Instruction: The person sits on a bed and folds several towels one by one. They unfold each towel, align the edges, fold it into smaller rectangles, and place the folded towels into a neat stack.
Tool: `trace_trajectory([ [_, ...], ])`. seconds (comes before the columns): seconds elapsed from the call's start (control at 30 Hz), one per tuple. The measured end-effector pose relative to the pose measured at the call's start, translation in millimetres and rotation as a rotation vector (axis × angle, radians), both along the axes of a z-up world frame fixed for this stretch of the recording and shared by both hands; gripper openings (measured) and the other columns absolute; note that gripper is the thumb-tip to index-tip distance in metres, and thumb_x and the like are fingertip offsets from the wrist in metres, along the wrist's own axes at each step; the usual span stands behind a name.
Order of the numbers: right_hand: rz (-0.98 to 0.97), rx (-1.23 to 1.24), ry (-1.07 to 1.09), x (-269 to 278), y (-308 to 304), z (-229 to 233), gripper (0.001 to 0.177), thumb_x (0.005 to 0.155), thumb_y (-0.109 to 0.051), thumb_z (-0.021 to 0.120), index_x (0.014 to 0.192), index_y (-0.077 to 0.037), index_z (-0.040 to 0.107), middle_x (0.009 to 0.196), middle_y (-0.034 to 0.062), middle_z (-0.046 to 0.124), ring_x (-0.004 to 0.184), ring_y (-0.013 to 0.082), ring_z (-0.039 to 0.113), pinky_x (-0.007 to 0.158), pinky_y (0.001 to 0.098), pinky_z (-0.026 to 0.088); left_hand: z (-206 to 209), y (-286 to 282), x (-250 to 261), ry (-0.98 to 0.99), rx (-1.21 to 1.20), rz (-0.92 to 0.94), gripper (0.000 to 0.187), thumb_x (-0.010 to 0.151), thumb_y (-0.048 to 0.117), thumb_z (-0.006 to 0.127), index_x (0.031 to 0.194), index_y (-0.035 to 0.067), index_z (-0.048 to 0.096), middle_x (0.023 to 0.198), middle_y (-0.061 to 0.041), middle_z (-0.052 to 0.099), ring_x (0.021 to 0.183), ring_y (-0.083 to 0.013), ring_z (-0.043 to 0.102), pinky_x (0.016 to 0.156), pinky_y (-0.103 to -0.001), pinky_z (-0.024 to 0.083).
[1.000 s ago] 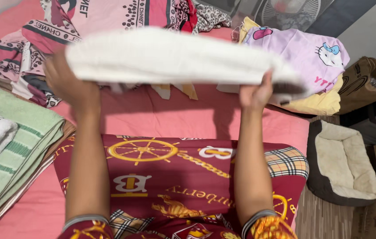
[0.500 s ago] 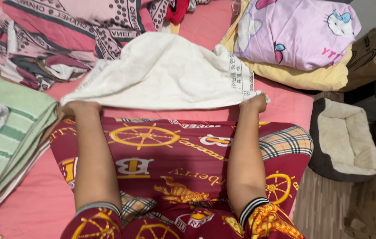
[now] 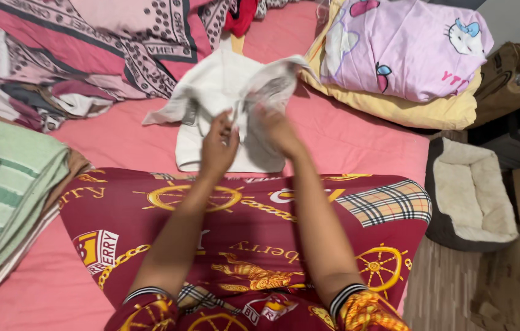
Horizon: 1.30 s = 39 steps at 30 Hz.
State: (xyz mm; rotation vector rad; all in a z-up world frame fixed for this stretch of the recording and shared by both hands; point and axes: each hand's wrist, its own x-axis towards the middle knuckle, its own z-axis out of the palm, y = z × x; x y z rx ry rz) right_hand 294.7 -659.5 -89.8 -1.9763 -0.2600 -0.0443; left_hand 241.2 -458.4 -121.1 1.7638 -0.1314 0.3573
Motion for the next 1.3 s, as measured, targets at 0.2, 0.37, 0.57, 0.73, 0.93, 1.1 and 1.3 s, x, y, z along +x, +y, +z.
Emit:
trace_trajectory([
  [0.2,0.137,0.115,0.149,-29.3,53.1,-21.3,0.042,0.108,-0.035,0.048,0.125,0.0,0.066,0.11,0.0086,0.073,0.102,0.014,0.063,0.094,0.0317,0.05,-18.5,-9.8,10.3,-0.067,-0.257,0.0,0.044,0.101,0.003,0.066,0.142,0.001,0.049,0.1,-0.004,0.065,0.089,-0.01,0.064,0.082,-0.024,0.054],
  [0.37,0.035,0.121,0.207,-22.1,45.7,-3.6,0.038,0.105,-0.031,0.051,0.123,-0.002,0.067,0.099,0.0045,0.074,0.088,0.0124,0.063,0.084,0.0301,0.051,-26.0,-15.7,13.0,0.044,-0.285,0.099,0.053,0.094,0.003,0.07,0.14,-0.002,0.045,0.104,-0.008,0.059,0.089,-0.0123,0.058,0.077,-0.026,0.051],
  [0.57,0.048,0.426,0.213,-18.4,46.1,-0.7,0.032,0.107,-0.026,0.056,0.117,0.001,0.07,0.102,0.003,0.074,0.089,0.0079,0.062,0.083,0.0266,0.052,-18.2,-16.6,11.6,0.018,-0.32,0.146,0.044,0.097,0.008,0.072,0.134,-0.004,0.051,0.119,-0.013,0.062,0.108,-0.0177,0.059,0.094,-0.029,0.049],
  [0.73,-0.453,0.008,-0.171,-23.2,43.8,26.7,0.019,0.106,-0.021,0.07,0.116,-0.006,0.076,0.08,0.008,0.067,0.072,0.0123,0.056,0.067,0.032,0.048,5.0,-13.5,15.2,-0.079,-0.451,0.254,0.028,0.104,0.01,0.07,0.125,-0.003,0.055,0.114,-0.012,0.063,0.105,-0.0166,0.059,0.096,-0.028,0.05],
  [0.93,-0.299,0.187,-0.41,-54.7,88.8,54.4,0.028,0.077,0.01,0.069,0.1,-0.005,0.06,0.083,0.0039,0.058,0.069,0.0114,0.047,0.06,0.0272,0.042,23.1,-21.9,-13.2,-0.34,-0.544,0.063,0.02,0.105,0.009,0.064,0.117,0.001,0.05,0.113,-0.005,0.059,0.099,-0.011,0.057,0.086,-0.025,0.05],
  [1.1,-0.146,0.167,-0.363,-68.1,112.0,60.0,0.027,0.081,0.004,0.074,0.1,-0.006,0.058,0.081,0.0025,0.052,0.069,0.0103,0.049,0.057,0.026,0.044,21.7,-14.8,-19.0,-0.123,-0.782,0.11,0.024,0.11,0.015,0.058,0.128,-0.001,0.058,0.082,-0.001,0.048,0.065,-0.0023,0.039,0.059,-0.017,0.034],
  [1.3,0.001,0.1,-0.414,-62.0,104.3,66.6,0.027,0.081,0.003,0.074,0.103,-0.006,0.061,0.087,0.0029,0.057,0.07,0.01,0.05,0.059,0.026,0.045,17.7,-7.0,-11.2,-0.083,-0.873,-0.089,0.031,0.117,0.025,0.047,0.132,-0.002,0.043,0.111,-0.009,0.062,0.093,-0.0099,0.057,0.082,-0.026,0.048],
])
